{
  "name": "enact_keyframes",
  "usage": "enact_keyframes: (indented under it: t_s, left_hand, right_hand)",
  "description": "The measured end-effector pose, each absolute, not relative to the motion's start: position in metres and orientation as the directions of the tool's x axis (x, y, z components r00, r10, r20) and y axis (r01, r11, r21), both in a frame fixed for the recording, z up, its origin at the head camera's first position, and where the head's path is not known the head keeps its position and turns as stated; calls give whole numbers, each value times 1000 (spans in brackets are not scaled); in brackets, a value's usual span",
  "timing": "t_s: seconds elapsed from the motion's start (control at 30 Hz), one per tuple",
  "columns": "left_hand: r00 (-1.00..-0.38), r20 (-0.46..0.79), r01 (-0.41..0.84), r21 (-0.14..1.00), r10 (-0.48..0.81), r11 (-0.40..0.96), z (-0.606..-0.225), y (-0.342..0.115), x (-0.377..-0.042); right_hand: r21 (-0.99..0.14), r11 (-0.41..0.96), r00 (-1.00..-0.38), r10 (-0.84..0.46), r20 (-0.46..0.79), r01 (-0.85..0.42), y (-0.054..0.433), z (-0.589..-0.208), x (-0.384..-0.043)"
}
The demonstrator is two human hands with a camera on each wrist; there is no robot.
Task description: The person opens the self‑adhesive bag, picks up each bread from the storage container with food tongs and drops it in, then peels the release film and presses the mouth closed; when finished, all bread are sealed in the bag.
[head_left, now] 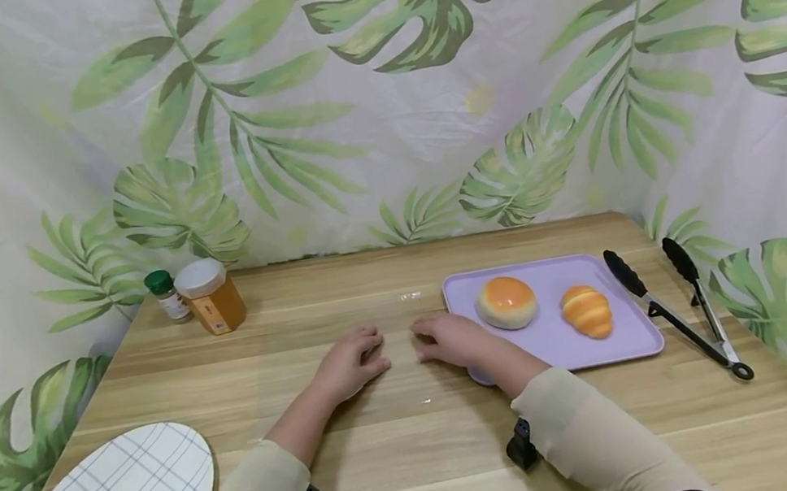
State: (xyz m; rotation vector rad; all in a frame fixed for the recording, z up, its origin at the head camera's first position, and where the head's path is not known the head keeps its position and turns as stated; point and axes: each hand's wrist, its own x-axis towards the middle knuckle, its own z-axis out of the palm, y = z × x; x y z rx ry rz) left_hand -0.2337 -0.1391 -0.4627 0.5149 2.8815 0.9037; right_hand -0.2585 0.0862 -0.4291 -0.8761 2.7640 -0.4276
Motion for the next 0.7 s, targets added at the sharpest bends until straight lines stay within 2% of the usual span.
enact_keyframes:
  t_s: [0.37,0.7]
  left_hand:
    - [-941,12,283,580,339,764,-462,-159,-233]
    - [-950,-1,250,602,313,759,-465,-166,-233]
  right_hand:
    - [-397,757,-814,-580,-43,-518,72,-441,-257]
    - [-406,763,-817,-573,-62,-504,70,-440,-254]
